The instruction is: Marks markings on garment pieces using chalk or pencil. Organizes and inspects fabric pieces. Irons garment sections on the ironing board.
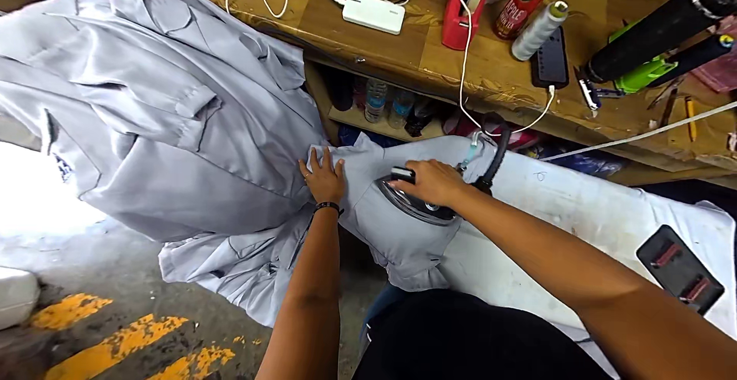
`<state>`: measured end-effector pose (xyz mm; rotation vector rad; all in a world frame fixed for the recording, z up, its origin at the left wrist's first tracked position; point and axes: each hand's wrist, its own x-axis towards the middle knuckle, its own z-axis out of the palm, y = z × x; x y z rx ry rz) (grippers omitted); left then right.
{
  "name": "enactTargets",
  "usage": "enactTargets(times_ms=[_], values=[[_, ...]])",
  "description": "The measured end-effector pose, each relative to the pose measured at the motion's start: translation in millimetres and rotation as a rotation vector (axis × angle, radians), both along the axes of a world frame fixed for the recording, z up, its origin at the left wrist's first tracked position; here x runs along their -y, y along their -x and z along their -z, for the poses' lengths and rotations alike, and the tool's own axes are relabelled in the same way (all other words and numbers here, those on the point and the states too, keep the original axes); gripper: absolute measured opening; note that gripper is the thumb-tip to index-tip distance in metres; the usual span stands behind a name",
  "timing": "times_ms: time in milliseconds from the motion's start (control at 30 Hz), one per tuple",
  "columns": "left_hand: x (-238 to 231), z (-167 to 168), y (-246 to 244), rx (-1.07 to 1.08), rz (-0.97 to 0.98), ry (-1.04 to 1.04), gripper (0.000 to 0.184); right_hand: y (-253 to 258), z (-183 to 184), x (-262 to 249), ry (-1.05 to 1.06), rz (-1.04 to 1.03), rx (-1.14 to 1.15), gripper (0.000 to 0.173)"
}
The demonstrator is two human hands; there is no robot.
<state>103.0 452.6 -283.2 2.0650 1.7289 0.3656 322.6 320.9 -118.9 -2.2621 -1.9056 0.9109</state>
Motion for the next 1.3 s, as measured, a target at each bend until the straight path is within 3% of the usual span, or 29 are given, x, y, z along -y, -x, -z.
enactTargets(times_ms=[200, 367, 500, 633, 833, 1100, 1300], values=[[0, -3, 0, 0.064, 0.041, -0.043, 0.057, -36, 7, 75, 0.165, 0.009, 0.044, 0.061], [0, -2, 0, 0.060, 0.049, -0.034, 0.057, -2, -2, 32, 0.075, 0.056, 0.051, 0.056], [0, -7, -1, 0.026, 0.009, 0.014, 0.058, 11, -12, -7, 0.134, 0.029, -0.006, 0.060], [2, -13, -3, 0.013, -0.028, 0.058, 0.059, -6, 4, 37, -0.031, 0.056, 0.011, 0.051], [1, -7, -2, 0.068, -0.001, 0.007, 0.056, -54, 13, 96, 0.133, 0.079, 0.021, 0.060], [1, -7, -2, 0.041, -0.002, -0.002, 0.055, 2, -4, 18, 0.049, 0.106, 0.002, 0.058], [4, -13, -3, 0.043, -0.017, 0.031, 0.056, -24, -8, 0, 0.096, 0.201, -0.050, 0.064]])
